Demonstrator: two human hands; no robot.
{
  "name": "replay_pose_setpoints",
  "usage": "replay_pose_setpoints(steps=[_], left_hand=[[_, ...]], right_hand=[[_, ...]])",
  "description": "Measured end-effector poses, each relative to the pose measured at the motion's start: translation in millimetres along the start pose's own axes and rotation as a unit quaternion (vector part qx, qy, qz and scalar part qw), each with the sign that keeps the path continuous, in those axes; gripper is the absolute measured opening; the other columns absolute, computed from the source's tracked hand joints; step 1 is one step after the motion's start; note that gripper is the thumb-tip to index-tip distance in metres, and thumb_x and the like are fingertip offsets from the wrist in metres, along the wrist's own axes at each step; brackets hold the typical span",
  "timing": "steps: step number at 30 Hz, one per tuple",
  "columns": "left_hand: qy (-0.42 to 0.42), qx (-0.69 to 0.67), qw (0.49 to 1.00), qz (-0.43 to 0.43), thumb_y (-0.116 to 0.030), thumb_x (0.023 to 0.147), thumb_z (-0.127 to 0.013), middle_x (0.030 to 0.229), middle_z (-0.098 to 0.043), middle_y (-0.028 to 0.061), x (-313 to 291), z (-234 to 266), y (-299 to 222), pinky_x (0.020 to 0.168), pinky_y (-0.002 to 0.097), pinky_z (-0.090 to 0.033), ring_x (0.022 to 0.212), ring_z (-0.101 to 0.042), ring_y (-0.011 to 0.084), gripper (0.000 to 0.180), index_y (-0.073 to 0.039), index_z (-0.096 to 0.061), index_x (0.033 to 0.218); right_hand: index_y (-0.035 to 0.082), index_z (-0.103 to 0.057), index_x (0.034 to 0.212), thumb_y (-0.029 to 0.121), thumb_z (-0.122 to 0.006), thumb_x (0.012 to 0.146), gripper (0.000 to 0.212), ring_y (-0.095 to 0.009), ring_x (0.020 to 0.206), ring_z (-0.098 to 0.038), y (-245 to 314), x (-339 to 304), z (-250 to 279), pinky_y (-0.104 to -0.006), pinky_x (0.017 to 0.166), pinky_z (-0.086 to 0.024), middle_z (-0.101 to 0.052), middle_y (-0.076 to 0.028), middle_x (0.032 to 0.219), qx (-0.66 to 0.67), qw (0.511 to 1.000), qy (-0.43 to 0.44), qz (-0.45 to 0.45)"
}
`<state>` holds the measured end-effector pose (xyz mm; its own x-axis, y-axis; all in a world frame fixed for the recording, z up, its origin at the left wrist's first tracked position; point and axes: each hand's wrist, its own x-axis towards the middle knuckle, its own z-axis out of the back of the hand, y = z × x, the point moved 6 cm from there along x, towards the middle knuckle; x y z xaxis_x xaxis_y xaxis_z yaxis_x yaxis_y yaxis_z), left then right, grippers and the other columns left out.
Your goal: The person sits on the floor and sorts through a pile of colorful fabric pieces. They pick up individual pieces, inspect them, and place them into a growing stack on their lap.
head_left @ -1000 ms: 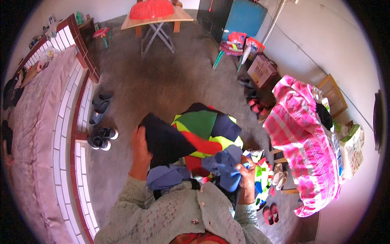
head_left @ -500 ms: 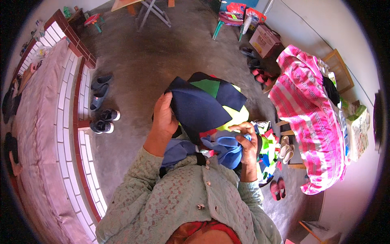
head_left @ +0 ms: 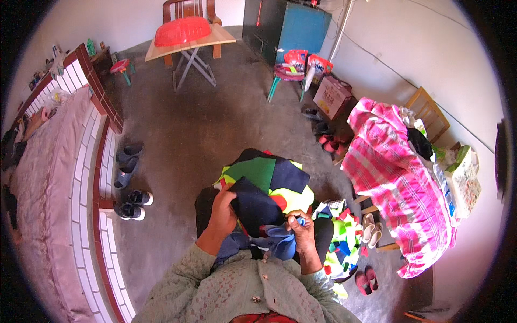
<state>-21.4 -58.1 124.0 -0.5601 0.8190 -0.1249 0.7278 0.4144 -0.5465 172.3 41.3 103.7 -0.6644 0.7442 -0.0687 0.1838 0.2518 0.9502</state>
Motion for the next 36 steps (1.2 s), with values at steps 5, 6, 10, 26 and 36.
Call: replay_pose_setpoints(steps=[5, 6, 10, 26, 36], left_hand=[[0.037, 0.004, 0.999, 0.032, -0.003, 0.076, -0.043, 0.113, -0.055, 0.0089, -6, 8, 7, 0.093, 0.0323, -0.041, 0.105, -0.053, 0.0200, 0.039, -0.001, -0.050, 0.114], [0.045, 0.014, 0.998, 0.039, -0.003, 0.075, -0.043, 0.111, -0.056, 0.0084, -9, 8, 7, 0.092, 0.0319, -0.041, 0.104, -0.053, 0.0193, 0.038, -0.001, -0.050, 0.113], [0.056, 0.053, 0.996, 0.038, -0.003, 0.073, -0.044, 0.099, -0.055, 0.0044, -12, 9, 9, 0.089, 0.0294, -0.041, 0.097, -0.053, 0.0157, 0.031, -0.003, -0.051, 0.104], [0.294, 0.421, 0.856, 0.053, -0.009, 0.067, -0.072, 0.088, -0.048, 0.0022, -33, -6, 15, 0.083, 0.0276, -0.037, 0.088, -0.044, 0.0136, 0.031, -0.005, -0.045, 0.081], [0.447, 0.508, 0.717, 0.168, -0.022, 0.078, -0.068, 0.086, -0.058, 0.0023, -50, -4, 44, 0.080, 0.0280, -0.042, 0.086, -0.054, 0.0127, 0.023, -0.003, -0.057, 0.086]], right_hand=[[0.004, -0.058, 0.085, 0.020, -0.066, 0.083, 0.018, -0.006, 0.061, -0.050, 2, 1, 11, -0.0190, 0.060, -0.040, -0.057, 0.000, 0.074, 0.043, 0.999, -0.014, 0.024], [0.004, -0.058, 0.085, 0.020, -0.067, 0.082, 0.019, -0.007, 0.061, -0.050, 2, 0, 12, -0.0198, 0.060, -0.040, -0.057, -0.001, 0.074, 0.045, 0.998, -0.021, 0.025], [0.005, -0.056, 0.084, 0.021, -0.068, 0.081, 0.021, -0.008, 0.061, -0.050, 6, 1, 15, -0.0207, 0.061, -0.039, -0.054, 0.000, 0.072, 0.047, 0.997, -0.043, 0.036], [0.007, -0.056, 0.086, 0.022, -0.066, 0.083, 0.018, -0.009, 0.059, -0.050, 29, 2, 60, -0.0207, 0.059, -0.039, -0.056, -0.001, 0.065, 0.069, 0.985, -0.124, 0.103], [0.008, -0.056, 0.082, 0.024, -0.070, 0.079, 0.022, -0.008, 0.058, -0.049, 39, -2, 82, -0.0202, 0.059, -0.038, -0.056, 0.000, 0.065, 0.066, 0.978, -0.159, 0.121]])
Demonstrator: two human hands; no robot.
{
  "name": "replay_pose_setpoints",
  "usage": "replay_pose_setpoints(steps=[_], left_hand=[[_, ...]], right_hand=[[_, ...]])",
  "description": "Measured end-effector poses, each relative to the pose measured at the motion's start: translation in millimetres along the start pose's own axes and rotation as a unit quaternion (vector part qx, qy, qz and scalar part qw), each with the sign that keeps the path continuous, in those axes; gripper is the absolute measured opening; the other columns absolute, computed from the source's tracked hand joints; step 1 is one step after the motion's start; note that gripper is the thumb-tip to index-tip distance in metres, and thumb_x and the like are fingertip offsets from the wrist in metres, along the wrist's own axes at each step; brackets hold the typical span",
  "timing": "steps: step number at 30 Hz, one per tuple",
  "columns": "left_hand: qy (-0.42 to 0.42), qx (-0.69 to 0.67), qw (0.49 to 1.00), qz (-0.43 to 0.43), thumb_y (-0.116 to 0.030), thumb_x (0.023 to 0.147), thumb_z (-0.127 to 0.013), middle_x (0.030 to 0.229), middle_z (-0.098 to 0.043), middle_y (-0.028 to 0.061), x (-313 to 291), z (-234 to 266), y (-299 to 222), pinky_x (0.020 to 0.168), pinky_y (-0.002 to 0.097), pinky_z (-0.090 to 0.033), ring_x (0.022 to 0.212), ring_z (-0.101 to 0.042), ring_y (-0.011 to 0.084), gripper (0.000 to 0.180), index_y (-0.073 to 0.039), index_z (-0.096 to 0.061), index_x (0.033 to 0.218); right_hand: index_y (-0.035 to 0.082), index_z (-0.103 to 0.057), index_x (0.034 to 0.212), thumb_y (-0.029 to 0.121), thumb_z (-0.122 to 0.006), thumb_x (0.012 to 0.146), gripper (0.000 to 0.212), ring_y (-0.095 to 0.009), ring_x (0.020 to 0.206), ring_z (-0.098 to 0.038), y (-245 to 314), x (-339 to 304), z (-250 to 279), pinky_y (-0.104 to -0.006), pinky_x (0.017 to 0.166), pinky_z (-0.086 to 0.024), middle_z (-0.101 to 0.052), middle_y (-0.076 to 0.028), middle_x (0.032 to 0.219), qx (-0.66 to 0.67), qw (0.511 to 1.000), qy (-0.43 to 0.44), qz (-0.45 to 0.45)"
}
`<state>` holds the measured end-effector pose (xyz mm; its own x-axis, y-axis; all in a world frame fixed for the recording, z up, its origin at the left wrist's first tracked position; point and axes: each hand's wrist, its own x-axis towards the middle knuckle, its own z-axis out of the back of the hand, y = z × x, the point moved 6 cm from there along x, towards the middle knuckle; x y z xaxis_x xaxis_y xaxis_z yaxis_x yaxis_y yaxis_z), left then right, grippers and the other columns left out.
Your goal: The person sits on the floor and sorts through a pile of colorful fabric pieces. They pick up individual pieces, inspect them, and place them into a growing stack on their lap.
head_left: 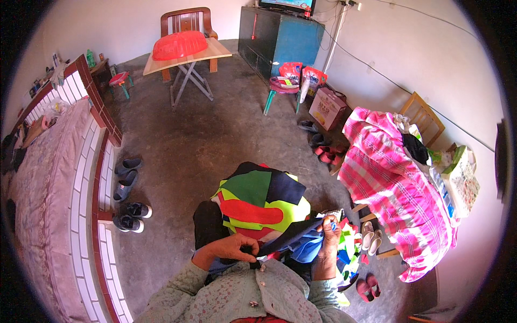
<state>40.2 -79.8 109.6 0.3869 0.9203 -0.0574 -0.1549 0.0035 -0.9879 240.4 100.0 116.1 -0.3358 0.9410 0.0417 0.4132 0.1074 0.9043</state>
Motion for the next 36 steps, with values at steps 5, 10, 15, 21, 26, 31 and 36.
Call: replay_pose_setpoints(steps=[5, 10, 15, 21, 26, 31, 36], left_hand=[[-0.024, -0.048, 0.998, 0.015, -0.020, 0.085, -0.060, 0.091, -0.062, 0.0044, -1, -2, 6, 0.083, 0.0289, -0.043, 0.089, -0.057, 0.0143, 0.019, -0.003, -0.062, 0.094], [-0.089, -0.002, 0.996, 0.002, -0.012, 0.083, -0.058, 0.095, -0.063, 0.0050, -3, 5, 10, 0.084, 0.0289, -0.044, 0.092, -0.058, 0.0149, 0.017, -0.003, -0.062, 0.098], [-0.206, 0.028, 0.978, 0.022, -0.008, 0.079, -0.061, 0.098, -0.064, 0.0050, -2, 15, 8, 0.084, 0.0290, -0.044, 0.093, -0.058, 0.0159, 0.020, -0.003, -0.062, 0.098], [-0.265, 0.043, 0.963, 0.036, -0.011, 0.078, -0.063, 0.102, -0.063, 0.0083, -7, 16, 7, 0.083, 0.0316, -0.045, 0.095, -0.060, 0.0194, 0.028, -0.004, -0.059, 0.105], [-0.244, 0.192, 0.950, -0.020, -0.013, 0.078, -0.063, 0.104, -0.061, 0.0133, -10, 20, 10, 0.082, 0.0355, -0.046, 0.095, -0.060, 0.0277, 0.031, -0.004, -0.057, 0.107], [-0.267, 0.286, 0.920, -0.031, -0.009, 0.076, -0.061, 0.092, -0.058, 0.0147, -4, 35, -9, 0.073, 0.0377, -0.047, 0.087, -0.058, 0.0331, 0.020, -0.003, -0.058, 0.094], [-0.371, 0.283, 0.884, -0.012, -0.014, 0.079, -0.062, 0.082, -0.060, 0.0146, 7, 79, -22, 0.068, 0.0381, -0.047, 0.079, -0.060, 0.0324, 0.016, -0.002, -0.058, 0.089]], right_hand=[[0.009, -0.056, 0.082, 0.024, -0.071, 0.078, 0.022, -0.008, 0.058, -0.050, 10, 1, 4, -0.0206, 0.059, -0.038, -0.056, 0.000, 0.064, -0.017, 1.000, -0.003, 0.021], [0.008, -0.055, 0.081, 0.024, -0.071, 0.078, 0.023, -0.008, 0.056, -0.051, 25, -2, 0, -0.0210, 0.058, -0.039, -0.057, -0.001, 0.064, -0.029, 0.999, 0.015, 0.024], [0.008, -0.054, 0.077, 0.029, -0.074, 0.075, 0.029, -0.008, 0.056, -0.051, 35, -5, 2, -0.0202, 0.058, -0.038, -0.054, 0.001, 0.064, -0.060, 0.997, 0.008, 0.049], [0.008, -0.053, 0.078, 0.028, -0.070, 0.078, 0.027, -0.008, 0.056, -0.050, 39, -6, 9, -0.0202, 0.056, -0.036, -0.052, 0.001, 0.068, -0.071, 0.996, 0.006, 0.058], [0.008, -0.053, 0.080, 0.025, -0.071, 0.077, 0.026, -0.008, 0.057, -0.049, 49, -5, 22, -0.0201, 0.055, -0.038, -0.051, 0.001, 0.071, -0.103, 0.991, -0.014, 0.085], [0.007, -0.053, 0.079, 0.025, -0.071, 0.077, 0.025, -0.009, 0.059, -0.049, 65, -3, 20, -0.0212, 0.060, -0.038, -0.051, 0.001, 0.070, -0.121, 0.987, -0.011, 0.108], [0.008, -0.054, 0.086, 0.024, -0.069, 0.080, 0.023, -0.009, 0.062, -0.051, 64, 29, 25, -0.0212, 0.065, -0.039, -0.058, -0.002, 0.069, -0.082, 0.993, -0.029, 0.076]])
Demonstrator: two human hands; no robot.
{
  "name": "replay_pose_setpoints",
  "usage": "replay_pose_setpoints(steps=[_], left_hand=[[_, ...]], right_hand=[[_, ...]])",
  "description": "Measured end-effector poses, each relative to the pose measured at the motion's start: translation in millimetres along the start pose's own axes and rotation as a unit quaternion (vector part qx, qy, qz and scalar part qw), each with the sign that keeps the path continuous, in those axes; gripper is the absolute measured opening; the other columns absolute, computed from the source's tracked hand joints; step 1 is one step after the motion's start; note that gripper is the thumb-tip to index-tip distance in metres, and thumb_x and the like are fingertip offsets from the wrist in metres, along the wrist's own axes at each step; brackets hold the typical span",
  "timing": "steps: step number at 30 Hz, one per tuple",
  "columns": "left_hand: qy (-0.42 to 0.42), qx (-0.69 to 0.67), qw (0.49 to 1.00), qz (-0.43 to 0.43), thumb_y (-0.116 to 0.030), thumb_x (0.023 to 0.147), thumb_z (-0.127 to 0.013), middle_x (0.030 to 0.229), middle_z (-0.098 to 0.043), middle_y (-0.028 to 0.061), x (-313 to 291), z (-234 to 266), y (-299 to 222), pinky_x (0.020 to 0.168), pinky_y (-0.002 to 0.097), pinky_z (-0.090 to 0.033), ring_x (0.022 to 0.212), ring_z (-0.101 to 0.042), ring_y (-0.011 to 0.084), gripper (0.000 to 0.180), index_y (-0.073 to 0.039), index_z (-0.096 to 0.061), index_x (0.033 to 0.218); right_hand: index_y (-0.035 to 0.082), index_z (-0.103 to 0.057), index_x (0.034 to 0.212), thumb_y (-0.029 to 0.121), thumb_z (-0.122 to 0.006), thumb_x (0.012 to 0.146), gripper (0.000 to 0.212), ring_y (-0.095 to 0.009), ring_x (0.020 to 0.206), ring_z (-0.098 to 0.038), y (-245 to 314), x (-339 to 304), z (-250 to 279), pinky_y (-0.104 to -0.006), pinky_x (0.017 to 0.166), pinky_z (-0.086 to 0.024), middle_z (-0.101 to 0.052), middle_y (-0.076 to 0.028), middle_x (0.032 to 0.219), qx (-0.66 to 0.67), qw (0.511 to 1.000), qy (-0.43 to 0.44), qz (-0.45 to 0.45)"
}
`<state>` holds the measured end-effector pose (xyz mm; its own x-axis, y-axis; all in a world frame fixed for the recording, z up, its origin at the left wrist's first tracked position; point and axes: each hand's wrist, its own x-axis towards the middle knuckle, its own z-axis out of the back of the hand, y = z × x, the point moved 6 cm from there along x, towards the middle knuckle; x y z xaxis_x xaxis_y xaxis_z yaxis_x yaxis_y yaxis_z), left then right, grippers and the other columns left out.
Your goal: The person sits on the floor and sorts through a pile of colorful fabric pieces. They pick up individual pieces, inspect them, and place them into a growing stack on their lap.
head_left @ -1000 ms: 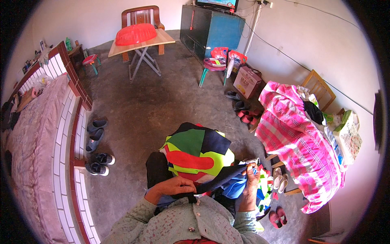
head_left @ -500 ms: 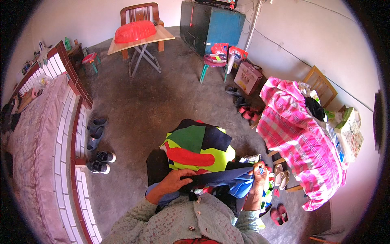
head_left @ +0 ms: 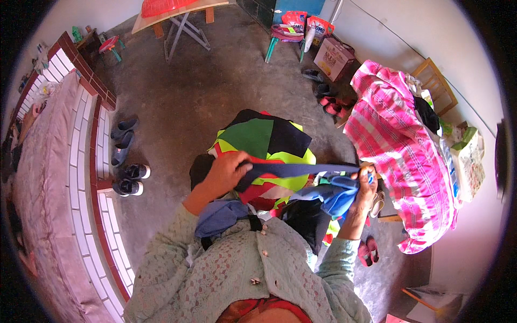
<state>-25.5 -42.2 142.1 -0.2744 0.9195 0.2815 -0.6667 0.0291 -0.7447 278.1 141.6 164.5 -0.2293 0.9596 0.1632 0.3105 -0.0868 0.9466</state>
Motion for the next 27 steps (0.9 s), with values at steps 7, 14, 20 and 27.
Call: replay_pose_setpoints(steps=[7, 14, 20, 27], left_hand=[[-0.183, 0.135, 0.961, -0.159, -0.005, 0.073, -0.063, 0.082, -0.062, 0.0108, 100, 50, 0, 0.068, 0.0392, -0.046, 0.077, -0.059, 0.0306, 0.013, -0.007, -0.062, 0.086], [-0.256, 0.241, 0.918, -0.182, -0.001, 0.068, -0.058, 0.078, -0.063, 0.0056, 107, 30, 61, 0.069, 0.0384, -0.044, 0.076, -0.058, 0.0261, 0.013, -0.011, -0.062, 0.077], [-0.092, 0.220, 0.969, -0.061, 0.004, 0.069, -0.052, 0.100, -0.064, 0.0095, 56, -29, 143, 0.084, 0.0401, -0.040, 0.097, -0.057, 0.0289, 0.029, -0.012, -0.064, 0.089], [-0.093, 0.180, 0.979, -0.032, 0.006, 0.069, -0.050, 0.107, -0.061, 0.0137, 45, -35, 147, 0.083, 0.0438, -0.042, 0.100, -0.056, 0.0335, 0.033, -0.010, -0.062, 0.095]], right_hand=[[0.006, -0.059, 0.087, 0.013, -0.066, 0.082, 0.011, -0.009, 0.068, -0.055, 3, 73, -31, -0.0229, 0.066, -0.044, -0.063, -0.004, 0.078, -0.018, 0.995, 0.041, 0.092], [0.004, -0.062, 0.086, 0.008, -0.065, 0.081, 0.006, -0.007, 0.076, -0.052, -61, 81, -46, -0.0225, 0.072, -0.042, -0.061, 0.000, 0.080, -0.285, 0.943, 0.103, 0.136], [0.005, -0.063, 0.095, 0.003, -0.061, 0.079, 0.016, -0.010, 0.068, -0.057, -164, 39, -25, -0.0245, 0.064, -0.047, -0.062, -0.003, 0.075, -0.319, 0.929, 0.182, -0.044], [0.004, -0.062, 0.097, 0.006, -0.060, 0.082, 0.015, -0.010, 0.068, -0.057, -163, 33, 6, -0.0249, 0.064, -0.047, -0.063, -0.005, 0.077, -0.311, 0.944, 0.114, -0.007]])
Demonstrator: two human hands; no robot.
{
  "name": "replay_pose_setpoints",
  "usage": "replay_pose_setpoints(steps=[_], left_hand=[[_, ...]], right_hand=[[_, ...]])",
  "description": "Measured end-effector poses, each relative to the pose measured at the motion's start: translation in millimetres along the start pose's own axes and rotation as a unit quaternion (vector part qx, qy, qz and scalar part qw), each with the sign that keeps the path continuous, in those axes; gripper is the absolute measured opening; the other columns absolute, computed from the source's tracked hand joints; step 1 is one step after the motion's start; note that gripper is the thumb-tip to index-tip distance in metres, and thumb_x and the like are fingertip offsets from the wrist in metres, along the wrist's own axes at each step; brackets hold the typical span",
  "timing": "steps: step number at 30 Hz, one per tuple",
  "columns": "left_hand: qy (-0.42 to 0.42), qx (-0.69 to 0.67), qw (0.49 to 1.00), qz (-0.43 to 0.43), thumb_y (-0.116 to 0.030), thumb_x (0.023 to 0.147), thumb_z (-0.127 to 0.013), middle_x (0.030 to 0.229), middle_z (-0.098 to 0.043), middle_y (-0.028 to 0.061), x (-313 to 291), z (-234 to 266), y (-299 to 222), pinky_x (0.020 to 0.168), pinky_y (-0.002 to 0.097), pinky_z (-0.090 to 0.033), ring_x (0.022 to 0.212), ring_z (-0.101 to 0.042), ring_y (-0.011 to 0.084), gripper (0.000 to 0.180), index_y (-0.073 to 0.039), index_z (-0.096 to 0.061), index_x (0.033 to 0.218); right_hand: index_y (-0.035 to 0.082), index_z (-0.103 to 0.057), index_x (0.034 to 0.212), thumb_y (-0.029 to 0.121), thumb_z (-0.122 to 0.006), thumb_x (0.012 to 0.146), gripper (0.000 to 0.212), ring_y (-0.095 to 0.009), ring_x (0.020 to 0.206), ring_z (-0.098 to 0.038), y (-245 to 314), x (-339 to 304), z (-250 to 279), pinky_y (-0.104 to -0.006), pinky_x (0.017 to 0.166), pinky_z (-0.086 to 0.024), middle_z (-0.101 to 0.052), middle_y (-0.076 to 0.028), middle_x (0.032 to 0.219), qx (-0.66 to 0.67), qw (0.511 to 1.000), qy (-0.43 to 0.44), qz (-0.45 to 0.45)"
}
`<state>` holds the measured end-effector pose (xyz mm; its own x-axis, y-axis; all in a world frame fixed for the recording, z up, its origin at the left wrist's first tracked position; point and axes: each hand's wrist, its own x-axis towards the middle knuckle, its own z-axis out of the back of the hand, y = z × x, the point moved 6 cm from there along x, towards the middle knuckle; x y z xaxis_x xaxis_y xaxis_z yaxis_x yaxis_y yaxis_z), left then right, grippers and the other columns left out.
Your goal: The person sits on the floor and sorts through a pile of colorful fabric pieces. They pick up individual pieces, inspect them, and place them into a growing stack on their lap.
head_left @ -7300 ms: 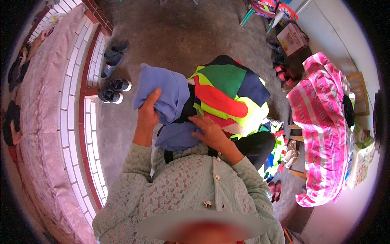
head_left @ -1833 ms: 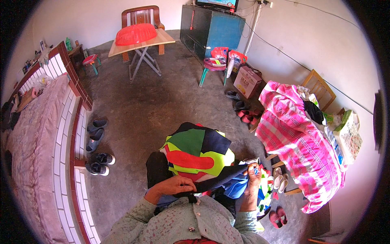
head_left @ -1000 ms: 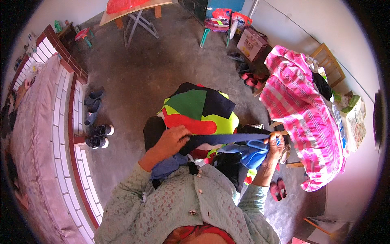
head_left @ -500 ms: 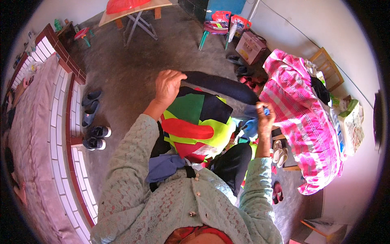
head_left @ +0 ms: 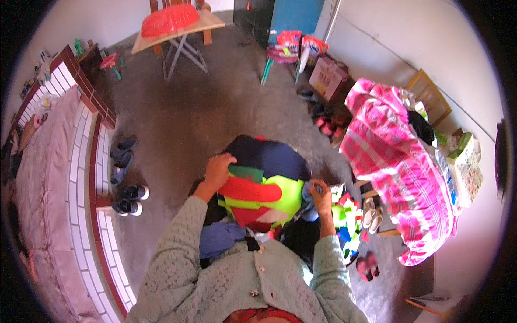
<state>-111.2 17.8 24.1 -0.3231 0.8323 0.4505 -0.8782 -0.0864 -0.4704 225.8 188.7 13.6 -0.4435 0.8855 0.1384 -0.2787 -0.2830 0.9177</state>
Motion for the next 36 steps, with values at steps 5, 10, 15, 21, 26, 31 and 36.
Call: replay_pose_setpoints(steps=[5, 10, 15, 21, 26, 31, 36], left_hand=[[-0.053, -0.097, 0.994, 0.010, 0.006, 0.070, -0.049, 0.102, -0.061, 0.0186, -6, 11, -31, 0.085, 0.0425, -0.044, 0.097, -0.056, 0.0359, 0.030, -0.008, -0.062, 0.093], [-0.051, -0.150, 0.987, 0.024, 0.004, 0.071, -0.053, 0.104, -0.061, 0.0165, -20, 17, -77, 0.086, 0.0401, -0.044, 0.099, -0.056, 0.0340, 0.028, -0.007, -0.062, 0.095], [0.026, -0.226, 0.973, 0.025, -0.005, 0.072, -0.059, 0.106, -0.061, 0.0142, -28, 24, -120, 0.088, 0.0390, -0.044, 0.100, -0.056, 0.0322, 0.026, -0.006, -0.061, 0.098], [0.158, -0.417, 0.895, -0.011, -0.023, 0.070, -0.074, 0.122, -0.051, 0.0160, -39, 21, -191, 0.097, 0.0360, -0.037, 0.114, -0.049, 0.0265, 0.066, -0.004, -0.044, 0.126], [0.326, -0.471, 0.819, -0.030, -0.021, 0.074, -0.074, 0.111, -0.058, 0.0112, -59, -3, -206, 0.091, 0.0330, -0.041, 0.105, -0.052, 0.0176, 0.061, -0.003, -0.046, 0.124], [0.243, -0.561, 0.763, 0.212, -0.023, 0.088, -0.058, 0.101, -0.059, 0.0026, -61, 17, -171, 0.080, 0.0283, -0.047, 0.088, -0.056, 0.0109, 0.036, -0.003, -0.054, 0.117], [0.072, -0.563, 0.799, 0.198, -0.017, 0.089, -0.056, 0.092, -0.059, -0.0022, -48, 62, -149, 0.075, 0.0253, -0.046, 0.084, -0.055, 0.0074, 0.024, -0.001, -0.059, 0.107]], right_hand=[[0.002, -0.060, 0.093, 0.002, -0.059, 0.083, 0.010, -0.009, 0.067, -0.052, 7, -16, 43, -0.0226, 0.062, -0.044, -0.058, -0.001, 0.079, 0.055, 0.992, -0.103, 0.039], [0.005, -0.059, 0.092, 0.010, -0.061, 0.085, 0.008, -0.008, 0.064, -0.050, 42, -41, 91, -0.0212, 0.062, -0.042, -0.054, 0.000, 0.076, 0.127, 0.962, -0.230, 0.079], [0.006, -0.058, 0.090, 0.016, -0.063, 0.085, 0.012, -0.007, 0.063, -0.047, 123, -58, 94, -0.0212, 0.062, -0.038, -0.053, 0.002, 0.071, 0.189, 0.945, -0.248, 0.098], [0.005, -0.052, 0.086, 0.028, -0.066, 0.082, 0.027, -0.012, 0.061, -0.048, 171, -68, 33, -0.0241, 0.059, -0.039, -0.052, -0.004, 0.066, 0.394, 0.910, -0.099, 0.087], [0.006, -0.051, 0.087, 0.032, -0.064, 0.083, 0.029, -0.014, 0.065, -0.050, 193, -76, -21, -0.0251, 0.062, -0.041, -0.053, -0.005, 0.069, 0.462, 0.886, 0.012, 0.042], [0.011, -0.052, 0.101, 0.034, -0.061, 0.085, 0.030, -0.017, 0.083, -0.055, 163, -55, -16, -0.0320, 0.082, -0.045, -0.058, -0.005, 0.091, 0.581, 0.814, -0.014, -0.012], [0.008, -0.057, 0.105, 0.018, -0.062, 0.084, 0.023, -0.018, 0.095, -0.060, 150, -52, -14, -0.0321, 0.084, -0.048, -0.063, -0.011, 0.102, 0.678, 0.735, 0.027, -0.009]])
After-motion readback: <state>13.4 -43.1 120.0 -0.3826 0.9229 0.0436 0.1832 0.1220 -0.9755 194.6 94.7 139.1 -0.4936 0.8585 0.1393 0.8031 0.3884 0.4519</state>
